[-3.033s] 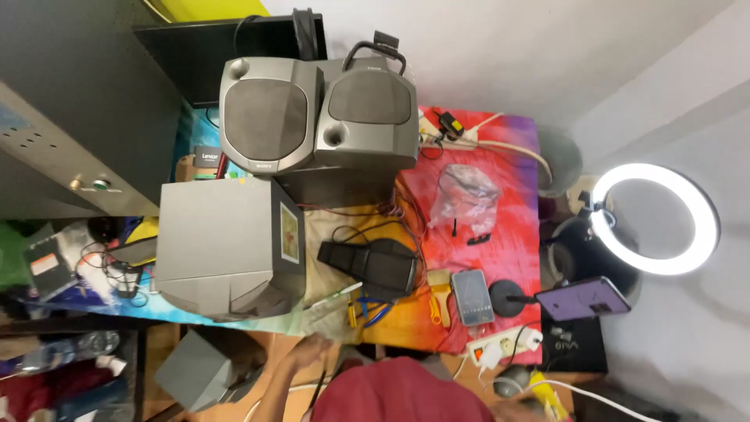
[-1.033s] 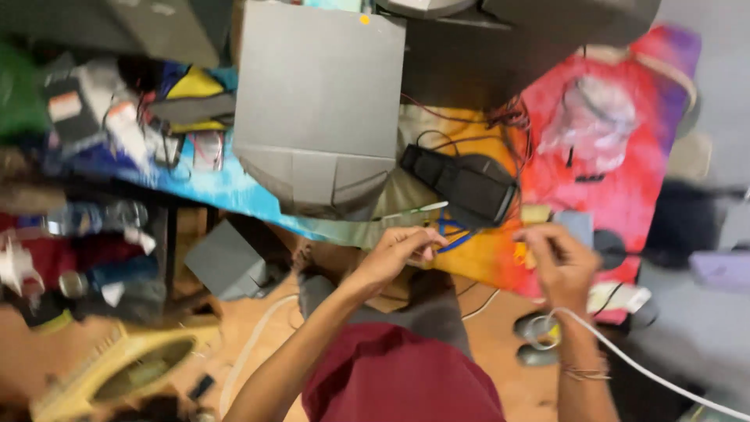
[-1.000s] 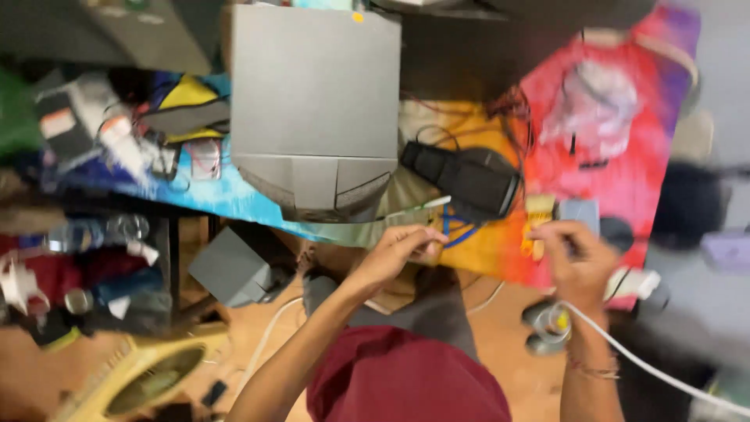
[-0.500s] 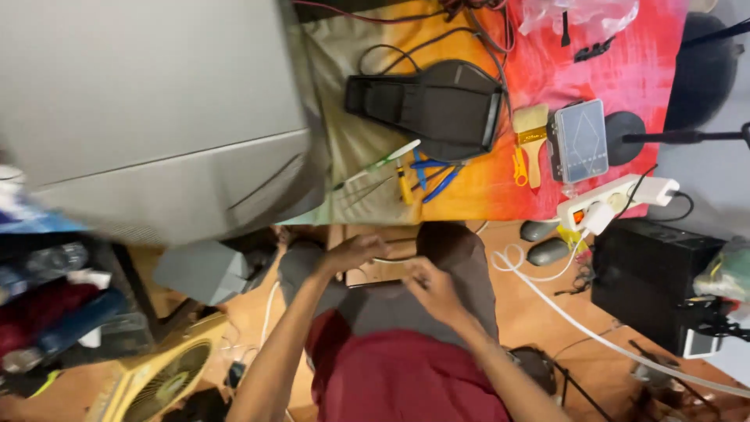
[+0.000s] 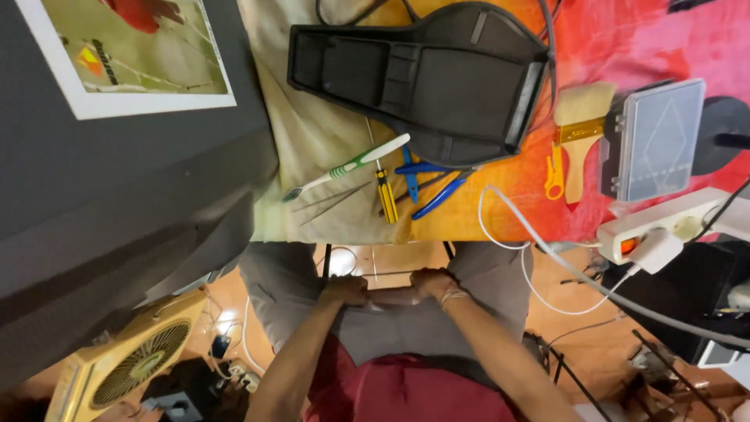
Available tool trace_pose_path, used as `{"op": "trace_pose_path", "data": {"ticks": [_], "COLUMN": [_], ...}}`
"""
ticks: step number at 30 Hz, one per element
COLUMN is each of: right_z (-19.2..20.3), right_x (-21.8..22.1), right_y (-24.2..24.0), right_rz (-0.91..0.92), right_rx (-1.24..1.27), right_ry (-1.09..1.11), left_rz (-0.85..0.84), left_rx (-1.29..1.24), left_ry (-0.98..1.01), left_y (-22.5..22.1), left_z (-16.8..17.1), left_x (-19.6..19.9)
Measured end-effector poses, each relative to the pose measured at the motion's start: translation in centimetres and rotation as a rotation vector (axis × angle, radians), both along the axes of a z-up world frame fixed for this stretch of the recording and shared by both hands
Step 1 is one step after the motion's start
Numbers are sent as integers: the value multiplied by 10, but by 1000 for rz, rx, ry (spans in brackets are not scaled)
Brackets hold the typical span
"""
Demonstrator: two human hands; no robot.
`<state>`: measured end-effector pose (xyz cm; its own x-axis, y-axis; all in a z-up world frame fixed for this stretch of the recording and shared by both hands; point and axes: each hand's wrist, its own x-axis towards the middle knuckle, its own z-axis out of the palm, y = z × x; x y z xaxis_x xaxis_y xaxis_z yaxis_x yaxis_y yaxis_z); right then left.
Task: Inspecting and cleaning the internal components of a speaker port using tweezers and a small tool.
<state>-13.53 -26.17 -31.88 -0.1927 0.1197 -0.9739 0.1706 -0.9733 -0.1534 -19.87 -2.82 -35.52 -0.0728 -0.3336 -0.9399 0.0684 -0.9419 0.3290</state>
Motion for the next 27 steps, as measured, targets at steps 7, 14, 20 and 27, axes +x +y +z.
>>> {"op": "trace_pose_path", "data": {"ticks": [7, 14, 20, 27], "right_z": [110, 117, 99, 56], "right_x": [94, 131, 147, 149], "right_y": [7, 21, 33, 53], "right_rz": [-276, -438, -553, -655], "right_rx": [83, 176, 295, 462], "right_ry": [-217, -423, -590, -788], "left_rz": [235, 306, 316, 351], "left_rx": [-55, 22, 41, 52], "left_ry": [-333, -452, -598, -779], "left_y": [28, 40, 53, 74], "left_z": [85, 192, 168, 113], "left_x": [77, 195, 208, 205]}}
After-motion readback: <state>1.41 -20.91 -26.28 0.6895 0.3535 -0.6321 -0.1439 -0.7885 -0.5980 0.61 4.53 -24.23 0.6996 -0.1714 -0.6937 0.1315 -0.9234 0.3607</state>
